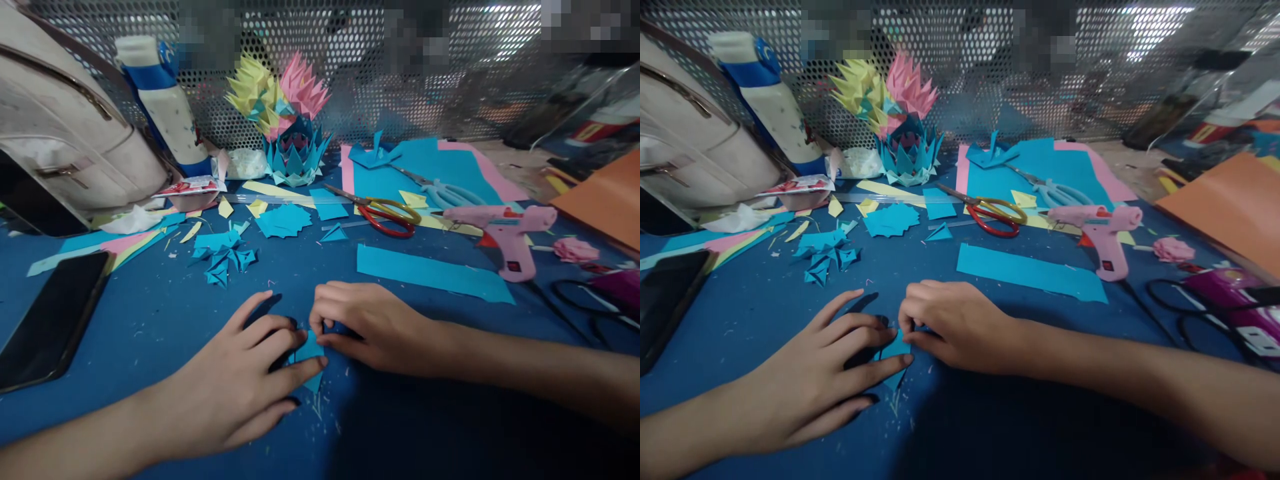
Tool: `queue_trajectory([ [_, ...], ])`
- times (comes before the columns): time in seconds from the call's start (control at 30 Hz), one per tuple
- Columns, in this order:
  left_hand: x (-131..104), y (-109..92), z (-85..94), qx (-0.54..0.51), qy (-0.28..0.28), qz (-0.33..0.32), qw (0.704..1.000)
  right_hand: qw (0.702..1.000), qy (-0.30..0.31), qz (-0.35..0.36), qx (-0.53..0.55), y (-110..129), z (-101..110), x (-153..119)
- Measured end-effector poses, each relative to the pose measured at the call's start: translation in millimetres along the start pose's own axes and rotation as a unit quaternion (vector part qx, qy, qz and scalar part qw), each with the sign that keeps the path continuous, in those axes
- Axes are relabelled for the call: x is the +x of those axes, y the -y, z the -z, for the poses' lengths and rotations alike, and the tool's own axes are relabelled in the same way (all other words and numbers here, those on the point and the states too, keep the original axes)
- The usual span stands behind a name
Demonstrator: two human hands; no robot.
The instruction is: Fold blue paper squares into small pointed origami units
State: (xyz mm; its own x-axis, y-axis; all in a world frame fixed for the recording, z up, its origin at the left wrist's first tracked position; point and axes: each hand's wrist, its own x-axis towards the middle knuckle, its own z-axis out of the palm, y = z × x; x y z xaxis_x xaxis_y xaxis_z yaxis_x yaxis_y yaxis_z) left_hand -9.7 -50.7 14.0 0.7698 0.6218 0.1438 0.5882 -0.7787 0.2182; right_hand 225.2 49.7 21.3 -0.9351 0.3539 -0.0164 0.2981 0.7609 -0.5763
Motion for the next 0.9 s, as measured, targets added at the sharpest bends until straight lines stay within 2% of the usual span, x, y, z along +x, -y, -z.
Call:
queue_trajectory([
  [0.13, 0.1, 0.4, 0.3, 0.004, 0.004, -0.001, 1.0, 0.999, 0.018, -0.013, -0.03, 4.0, 0.3, 0.5],
  [0.3, 0.6, 0.4, 2.3, 0.01, 0.002, -0.006, 1.0, 0.997, 0.011, -0.032, -0.066, 9.8, -2.6, 1.1],
  [0.6, 0.8, -1.7, 0.1, 0.024, 0.01, 0.003, 1.0, 0.999, -0.006, -0.022, -0.046, 7.4, -4.0, -0.5],
  [0.7, 1.4, -2.9, 0.7, 0.033, 0.014, 0.007, 0.999, 0.999, -0.022, 0.004, 0.033, -2.1, 3.3, 1.6],
  [0.8, 1.9, -2.7, 0.8, 0.038, 0.012, 0.005, 0.999, 0.987, -0.05, 0.068, 0.138, -14.7, 14.3, 4.5],
  [0.9, 2.3, -2.0, 0.3, 0.036, 0.004, 0.002, 0.999, 0.981, 0.006, 0.145, 0.132, -24.3, 23.2, 4.7],
])
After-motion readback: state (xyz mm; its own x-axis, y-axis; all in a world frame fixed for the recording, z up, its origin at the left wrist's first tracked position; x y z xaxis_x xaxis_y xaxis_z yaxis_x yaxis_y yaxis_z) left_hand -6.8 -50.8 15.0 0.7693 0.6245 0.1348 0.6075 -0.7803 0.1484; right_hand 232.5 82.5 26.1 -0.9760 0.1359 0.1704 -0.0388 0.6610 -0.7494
